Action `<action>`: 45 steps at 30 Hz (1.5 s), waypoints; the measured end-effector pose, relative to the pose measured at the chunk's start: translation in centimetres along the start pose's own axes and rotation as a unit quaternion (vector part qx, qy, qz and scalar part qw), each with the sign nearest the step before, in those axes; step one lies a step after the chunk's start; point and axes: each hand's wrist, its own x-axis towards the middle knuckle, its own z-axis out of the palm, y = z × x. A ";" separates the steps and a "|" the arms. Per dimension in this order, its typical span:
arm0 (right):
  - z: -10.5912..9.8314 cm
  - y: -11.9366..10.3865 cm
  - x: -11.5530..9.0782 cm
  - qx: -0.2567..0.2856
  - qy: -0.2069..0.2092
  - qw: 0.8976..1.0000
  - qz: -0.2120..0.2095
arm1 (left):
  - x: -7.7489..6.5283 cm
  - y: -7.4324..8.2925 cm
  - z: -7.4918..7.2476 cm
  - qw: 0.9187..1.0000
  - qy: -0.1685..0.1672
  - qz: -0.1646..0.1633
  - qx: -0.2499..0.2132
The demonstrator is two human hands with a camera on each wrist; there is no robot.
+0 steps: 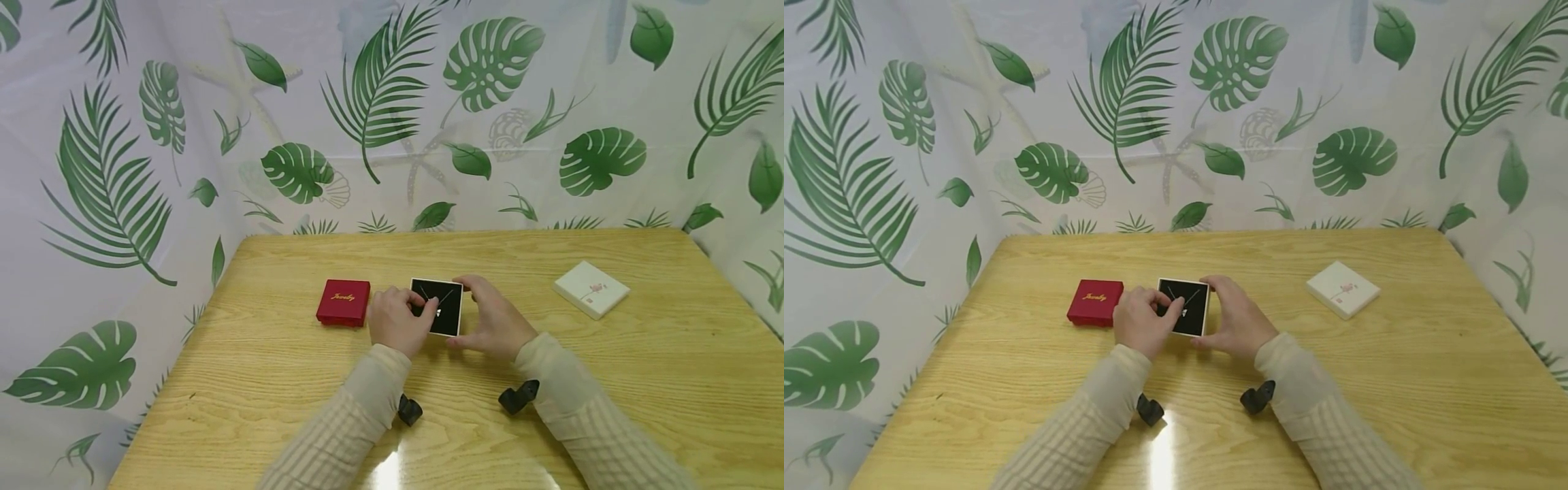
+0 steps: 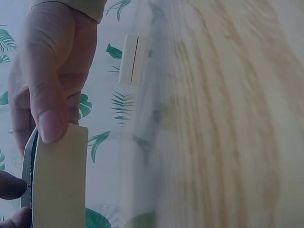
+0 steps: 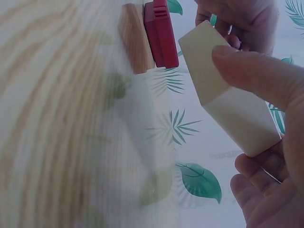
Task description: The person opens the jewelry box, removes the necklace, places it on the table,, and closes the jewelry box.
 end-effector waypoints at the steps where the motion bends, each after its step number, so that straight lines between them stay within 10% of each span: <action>1: 0.0 0.0 0.0 0.000 0.001 1.000 -0.001 | -0.1 0.0 0.0 1.000 0.001 0.000 0.005; 13: 0.3 -0.2 0.1 -0.002 0.010 1.000 -0.014 | -0.4 0.0 0.4 0.998 0.036 0.022 0.035; 45: 1.2 -0.4 0.1 -0.005 0.024 0.998 -0.059 | -0.4 0.1 0.5 0.997 -0.004 0.012 0.071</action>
